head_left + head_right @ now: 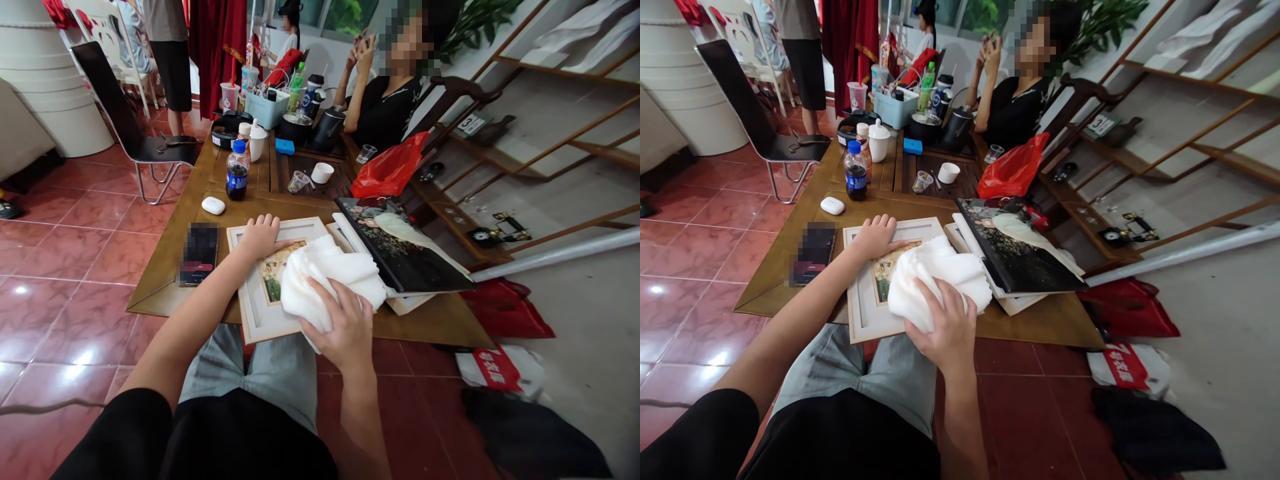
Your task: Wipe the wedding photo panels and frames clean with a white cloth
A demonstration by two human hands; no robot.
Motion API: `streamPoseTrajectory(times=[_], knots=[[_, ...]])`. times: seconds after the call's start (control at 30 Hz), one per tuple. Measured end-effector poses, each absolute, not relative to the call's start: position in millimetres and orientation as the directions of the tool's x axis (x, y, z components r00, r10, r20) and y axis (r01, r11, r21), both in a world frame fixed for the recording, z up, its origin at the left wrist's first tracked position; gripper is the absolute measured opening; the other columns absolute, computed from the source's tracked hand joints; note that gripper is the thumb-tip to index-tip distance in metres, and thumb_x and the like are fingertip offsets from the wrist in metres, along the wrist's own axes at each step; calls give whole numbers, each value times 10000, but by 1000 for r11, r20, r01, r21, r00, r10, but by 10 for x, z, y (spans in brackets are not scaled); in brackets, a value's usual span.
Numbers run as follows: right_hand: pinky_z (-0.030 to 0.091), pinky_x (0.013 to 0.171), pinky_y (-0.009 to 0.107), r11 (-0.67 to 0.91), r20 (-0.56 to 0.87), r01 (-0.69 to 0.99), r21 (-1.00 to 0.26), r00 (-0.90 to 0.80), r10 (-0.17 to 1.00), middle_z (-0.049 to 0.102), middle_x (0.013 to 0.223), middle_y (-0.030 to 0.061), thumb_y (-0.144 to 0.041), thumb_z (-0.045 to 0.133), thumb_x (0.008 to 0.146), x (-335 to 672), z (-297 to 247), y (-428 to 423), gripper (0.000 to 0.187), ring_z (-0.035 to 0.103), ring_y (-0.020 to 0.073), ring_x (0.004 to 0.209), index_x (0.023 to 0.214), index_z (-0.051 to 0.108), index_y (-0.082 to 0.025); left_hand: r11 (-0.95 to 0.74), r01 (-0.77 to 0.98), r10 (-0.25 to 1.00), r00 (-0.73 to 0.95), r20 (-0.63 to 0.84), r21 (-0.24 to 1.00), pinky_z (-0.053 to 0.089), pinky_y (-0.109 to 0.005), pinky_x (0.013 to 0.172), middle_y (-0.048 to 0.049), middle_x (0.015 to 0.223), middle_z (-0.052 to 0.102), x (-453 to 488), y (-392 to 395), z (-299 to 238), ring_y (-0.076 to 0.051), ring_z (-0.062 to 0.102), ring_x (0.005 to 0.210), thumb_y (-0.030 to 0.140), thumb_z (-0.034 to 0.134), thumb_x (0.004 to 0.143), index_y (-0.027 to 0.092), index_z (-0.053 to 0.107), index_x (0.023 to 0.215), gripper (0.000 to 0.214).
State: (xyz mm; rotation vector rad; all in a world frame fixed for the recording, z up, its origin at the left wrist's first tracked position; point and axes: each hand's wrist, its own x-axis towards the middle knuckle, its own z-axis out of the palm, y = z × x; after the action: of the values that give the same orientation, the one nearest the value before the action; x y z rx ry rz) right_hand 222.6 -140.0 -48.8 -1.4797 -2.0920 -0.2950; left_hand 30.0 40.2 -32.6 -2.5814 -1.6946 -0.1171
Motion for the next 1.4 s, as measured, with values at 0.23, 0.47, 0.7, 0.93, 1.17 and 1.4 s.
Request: streamPoseTrajectory(times=[0.23,0.47,0.7,0.93,1.17,1.4], knots=[[334,1060,501,497,490,844,-204,-352,798,585,1387,122,-497,640,845,1844,-472,-1490,646,567,342,1228,1451,579,-283,-396,918,914,395,87,-12,426,-441,1009,-234,1386,599,322,419,-313,-359,552,1275,654,318,1041,100,529,1369,677],[332,1075,483,545,479,813,-204,-402,780,591,1405,115,-507,640,840,1736,-472,-1514,669,573,327,1242,1469,568,-291,-399,917,912,400,93,-31,423,-438,1004,-245,1381,594,305,442,-357,-357,559,1265,658,245,1049,68,517,1383,730],[368,1011,443,401,548,903,-154,-260,795,638,1339,118,-487,607,894,2141,-502,-1419,576,628,308,1164,1426,599,-267,-401,916,911,400,104,-6,424,-436,1002,-231,1381,602,289,439,-378,-360,557,1266,704,268,1025,96,535,1361,744],[350,1038,475,412,540,896,-165,-267,798,622,1346,124,-480,603,883,2065,-495,-1439,577,602,321,1190,1422,598,-274,-403,915,911,402,92,-3,427,-445,1020,-235,1393,592,309,417,-328,-360,552,1282,704,354,1012,77,534,1364,742],[317,1077,516,530,486,821,-215,-380,787,601,1394,131,-530,626,847,1669,-472,-1543,665,554,341,1268,1468,568,-298,-399,917,912,400,92,-31,430,-433,996,-237,1369,601,310,429,-331,-355,567,1258,661,270,1045,80,525,1376,715],[351,1060,457,470,476,864,-180,-342,810,617,1388,101,-516,643,842,1882,-487,-1484,648,587,312,1215,1449,592,-298,-398,917,912,398,96,-21,430,-439,998,-236,1377,599,282,427,-354,-362,559,1267,698,268,1026,88,526,1374,749]])
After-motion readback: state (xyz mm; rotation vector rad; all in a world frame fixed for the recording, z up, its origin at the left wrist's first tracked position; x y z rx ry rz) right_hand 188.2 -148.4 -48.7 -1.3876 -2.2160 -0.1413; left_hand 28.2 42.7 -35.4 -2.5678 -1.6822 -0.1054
